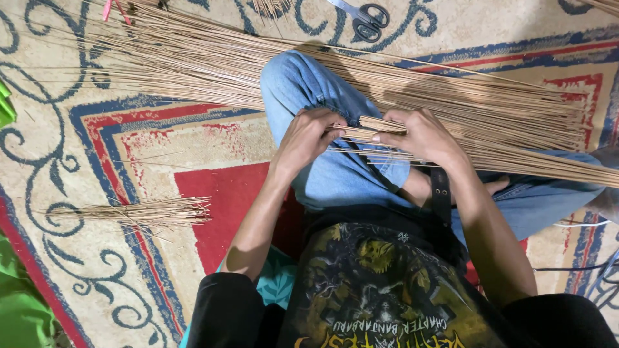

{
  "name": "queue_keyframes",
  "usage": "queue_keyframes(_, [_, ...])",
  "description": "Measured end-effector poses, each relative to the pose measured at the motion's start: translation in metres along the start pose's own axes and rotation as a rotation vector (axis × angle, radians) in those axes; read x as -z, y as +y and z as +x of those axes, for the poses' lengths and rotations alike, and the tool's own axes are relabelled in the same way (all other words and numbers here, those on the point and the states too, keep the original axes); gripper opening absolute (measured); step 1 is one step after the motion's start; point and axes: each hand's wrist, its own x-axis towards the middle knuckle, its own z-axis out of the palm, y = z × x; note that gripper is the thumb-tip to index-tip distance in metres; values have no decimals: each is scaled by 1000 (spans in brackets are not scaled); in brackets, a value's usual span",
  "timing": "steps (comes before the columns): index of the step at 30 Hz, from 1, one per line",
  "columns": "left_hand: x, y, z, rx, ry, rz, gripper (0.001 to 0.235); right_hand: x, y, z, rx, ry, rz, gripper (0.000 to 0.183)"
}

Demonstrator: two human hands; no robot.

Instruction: Trimming and sorting thin wooden sticks using scissors while sitting on the floor.

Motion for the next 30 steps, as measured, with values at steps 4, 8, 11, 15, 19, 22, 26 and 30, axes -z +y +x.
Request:
queue_keyframes(4, [0, 0, 0, 15, 3, -2, 12, 1, -3, -2, -30, -4, 13, 45])
queue_keyframes(8, [-1, -2, 1, -2, 35, 34, 17, 3, -5, -1, -15, -7, 18, 39])
queue_keyframes(11, [2, 0, 1, -15, 48, 63, 14, 6, -12, -4, -7, -26, 33, 27])
queue_keyframes(15, [9, 6, 6, -67, 72, 116, 12, 9, -16, -5, -20, -78, 35, 25])
queue_keyframes(19, [11, 5, 12, -109, 24, 185, 22, 13, -17, 4, 12, -123, 22, 37])
queue_keyframes(22, [-1, -14, 19, -142, -174, 302, 26, 10, -8, 9, 22, -160, 3, 40])
queue_keyframes(26, [1, -22, 28, -157, -225, 296, 14, 4, 12, 21, -2, -209, -24, 40])
queue_keyframes(30, [20, -7, 30, -76, -218, 162, 14, 8, 31, 35, -25, -163, 25, 57])
